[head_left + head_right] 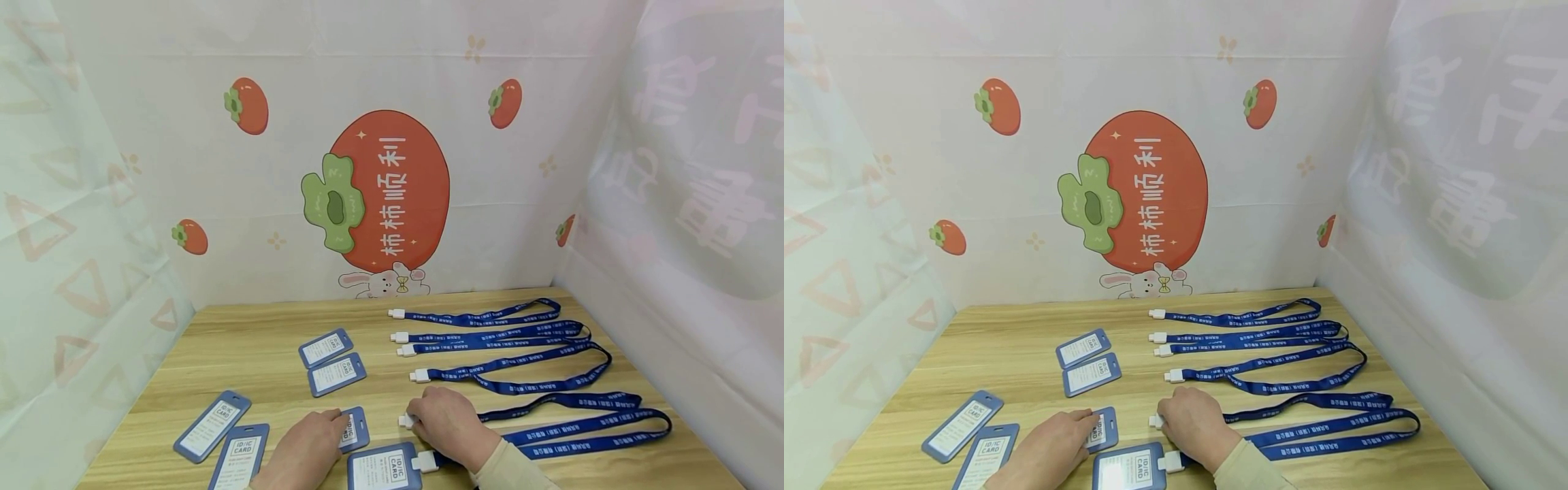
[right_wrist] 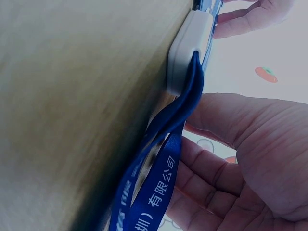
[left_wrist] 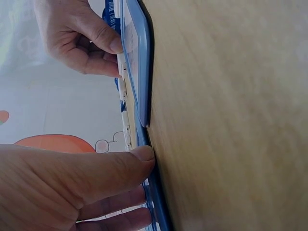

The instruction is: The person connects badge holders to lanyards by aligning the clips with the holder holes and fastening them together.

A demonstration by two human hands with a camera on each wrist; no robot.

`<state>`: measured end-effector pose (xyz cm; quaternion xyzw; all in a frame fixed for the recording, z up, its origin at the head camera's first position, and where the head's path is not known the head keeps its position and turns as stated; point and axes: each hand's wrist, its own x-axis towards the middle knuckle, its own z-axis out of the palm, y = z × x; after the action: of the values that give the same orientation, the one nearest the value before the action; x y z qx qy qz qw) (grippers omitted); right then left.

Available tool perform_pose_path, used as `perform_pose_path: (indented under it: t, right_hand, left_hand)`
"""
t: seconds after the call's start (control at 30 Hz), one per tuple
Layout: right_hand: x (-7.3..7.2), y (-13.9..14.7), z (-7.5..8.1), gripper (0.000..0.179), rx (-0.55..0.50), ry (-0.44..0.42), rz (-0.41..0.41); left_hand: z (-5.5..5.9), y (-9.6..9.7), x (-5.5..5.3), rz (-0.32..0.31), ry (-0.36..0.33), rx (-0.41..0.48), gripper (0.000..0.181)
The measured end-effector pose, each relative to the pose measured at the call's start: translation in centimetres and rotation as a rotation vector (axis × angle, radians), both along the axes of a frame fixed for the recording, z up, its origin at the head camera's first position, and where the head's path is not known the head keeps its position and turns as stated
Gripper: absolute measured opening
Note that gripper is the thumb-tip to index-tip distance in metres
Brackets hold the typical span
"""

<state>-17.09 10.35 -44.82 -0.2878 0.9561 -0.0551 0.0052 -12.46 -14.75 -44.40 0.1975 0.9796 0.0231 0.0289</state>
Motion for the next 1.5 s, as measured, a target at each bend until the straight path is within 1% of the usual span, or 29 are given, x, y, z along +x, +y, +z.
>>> perform_pose_path:
  t: [0.23, 0.43, 0.63, 0.83, 1.5]
  right_hand:
    - [-0.02, -0.02, -0.04, 0.011, 0.001, -0.003, 0.000]
    - [-0.06, -0.01, -0.06, 0.012, 0.003, -0.009, -0.004]
    - [-0.10, 0.04, -0.02, 0.013, 0.001, -0.011, -0.004]
    - [-0.09, 0.07, 0.06, 0.013, 0.000, -0.021, -0.008]
    - [-0.03, 0.19, 0.05, 0.013, -0.006, 0.000, 0.001]
  left_hand:
    - [0.05, 0.10, -0.05, 0.007, -0.014, -0.005, 0.044]
    - [0.08, 0.11, -0.02, -0.001, -0.010, 0.000, 0.043]
    - [0.15, 0.20, -0.02, 0.005, -0.008, -0.014, 0.043]
    - [0.16, 0.25, 0.01, -0.004, -0.004, -0.017, 0.042]
    - [0.19, 0.35, -0.04, 0.011, -0.028, -0.009, 0.041]
